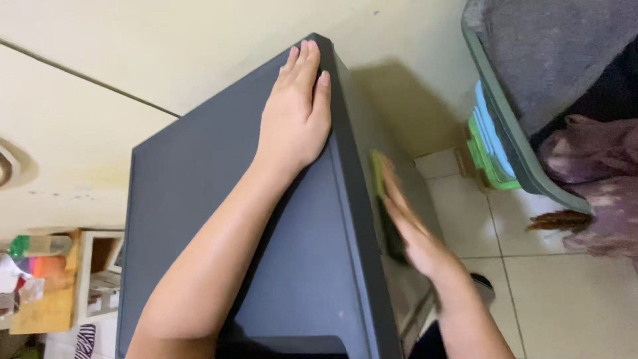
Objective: The person wipes the exterior of a small refrigerator with a green cloth. They clean the top, sides, and front surfaces repeatedly, moving around the appliance to reach different areas.
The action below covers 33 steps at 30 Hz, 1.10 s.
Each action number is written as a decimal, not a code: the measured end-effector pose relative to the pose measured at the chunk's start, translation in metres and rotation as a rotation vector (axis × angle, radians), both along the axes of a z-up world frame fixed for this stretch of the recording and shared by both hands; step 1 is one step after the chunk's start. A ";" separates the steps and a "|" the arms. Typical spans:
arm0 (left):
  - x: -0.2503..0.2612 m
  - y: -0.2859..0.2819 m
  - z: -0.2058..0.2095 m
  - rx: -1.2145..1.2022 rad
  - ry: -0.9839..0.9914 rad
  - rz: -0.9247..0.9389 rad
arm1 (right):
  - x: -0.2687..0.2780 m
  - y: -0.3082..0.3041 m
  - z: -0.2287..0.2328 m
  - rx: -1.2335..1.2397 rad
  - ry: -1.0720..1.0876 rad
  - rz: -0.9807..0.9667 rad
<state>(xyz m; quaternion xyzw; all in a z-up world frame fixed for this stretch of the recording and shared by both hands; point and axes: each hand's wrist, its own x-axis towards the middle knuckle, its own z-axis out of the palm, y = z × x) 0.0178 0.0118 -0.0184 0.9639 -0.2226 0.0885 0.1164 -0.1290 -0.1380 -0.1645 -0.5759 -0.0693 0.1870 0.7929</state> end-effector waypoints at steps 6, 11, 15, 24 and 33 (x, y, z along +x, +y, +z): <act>-0.002 -0.003 0.002 0.001 -0.079 -0.005 | 0.111 0.042 -0.052 0.148 -0.335 -0.170; -0.005 -0.006 -0.002 0.023 -0.113 0.030 | 0.063 0.051 -0.176 0.207 -0.071 -0.161; -0.002 -0.008 -0.005 -0.047 -0.081 0.047 | 0.019 0.019 -0.040 0.232 -0.236 -0.177; 0.002 0.033 -0.003 -0.155 -0.151 0.060 | 0.151 0.008 0.085 -0.337 -0.829 -0.101; -0.024 0.121 0.033 0.109 0.049 0.085 | 0.125 0.002 0.136 -1.319 -0.982 0.070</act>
